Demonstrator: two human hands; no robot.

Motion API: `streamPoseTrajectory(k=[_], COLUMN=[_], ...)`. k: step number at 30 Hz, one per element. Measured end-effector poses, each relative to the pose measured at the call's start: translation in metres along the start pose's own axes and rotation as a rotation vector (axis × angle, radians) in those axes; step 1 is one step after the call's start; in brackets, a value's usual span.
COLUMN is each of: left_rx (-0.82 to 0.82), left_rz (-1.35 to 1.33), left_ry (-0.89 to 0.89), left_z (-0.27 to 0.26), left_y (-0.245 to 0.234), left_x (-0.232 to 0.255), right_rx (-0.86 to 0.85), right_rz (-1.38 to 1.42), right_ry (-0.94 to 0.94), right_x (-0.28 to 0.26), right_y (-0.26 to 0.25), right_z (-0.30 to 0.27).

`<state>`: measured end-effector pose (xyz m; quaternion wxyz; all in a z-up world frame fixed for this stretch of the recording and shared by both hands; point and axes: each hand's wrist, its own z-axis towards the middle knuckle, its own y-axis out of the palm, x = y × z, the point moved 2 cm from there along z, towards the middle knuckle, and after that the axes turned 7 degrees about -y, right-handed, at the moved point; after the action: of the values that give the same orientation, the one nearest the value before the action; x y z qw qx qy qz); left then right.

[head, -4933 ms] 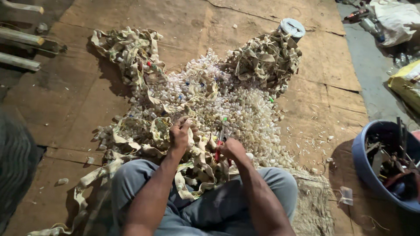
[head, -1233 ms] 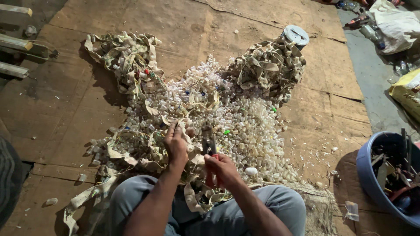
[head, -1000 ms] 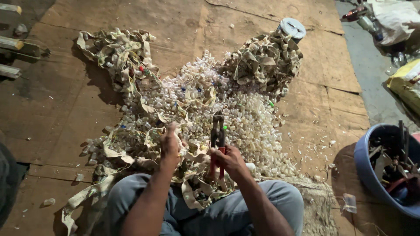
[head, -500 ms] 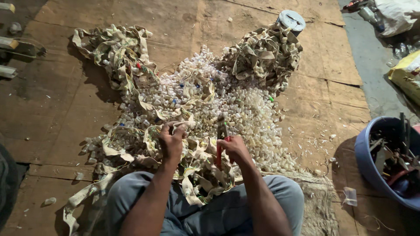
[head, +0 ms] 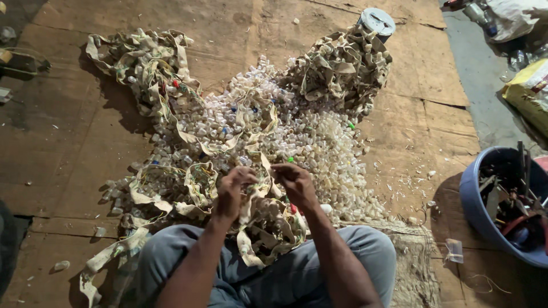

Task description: The person sits on the floor and uses red-handled pliers to cut plastic caps off a long strip of connected plastic items. The cut caps fall onto a large pile on the floor.

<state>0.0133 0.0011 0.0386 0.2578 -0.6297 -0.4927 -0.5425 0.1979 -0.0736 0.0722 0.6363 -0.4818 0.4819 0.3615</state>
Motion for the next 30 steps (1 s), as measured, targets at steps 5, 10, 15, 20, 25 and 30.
streamPoseTrajectory(k=[5,10,15,20,25,30], left_rx=[-0.16,-0.19,0.105,0.272,0.296,0.304], left_rz=[-0.242,-0.348,0.022,0.014,-0.22,-0.291], left_ry=[-0.394,-0.213,-0.009,-0.165,0.074,0.088], left_z=[0.007,0.011,0.008,0.007,0.033,0.04], left_y=[0.004,0.011,0.024,0.018,-0.005,0.0], left_x=[0.001,-0.004,0.005,-0.002,-0.014,-0.031], right_rx=[-0.172,-0.205,-0.032,-0.007,-0.323,-0.277], right_rz=[-0.076,0.196,0.122,-0.148,-0.886,-0.746], right_ry=[-0.144,0.106,0.12,0.154,0.759,0.643], right_x=[-0.001,0.007,0.004,0.008,0.034,0.063], right_y=[0.009,0.006,-0.004,-0.015,-0.037,-0.036], right_z=[-0.007,-0.005,-0.003,0.005,-0.001,-0.009])
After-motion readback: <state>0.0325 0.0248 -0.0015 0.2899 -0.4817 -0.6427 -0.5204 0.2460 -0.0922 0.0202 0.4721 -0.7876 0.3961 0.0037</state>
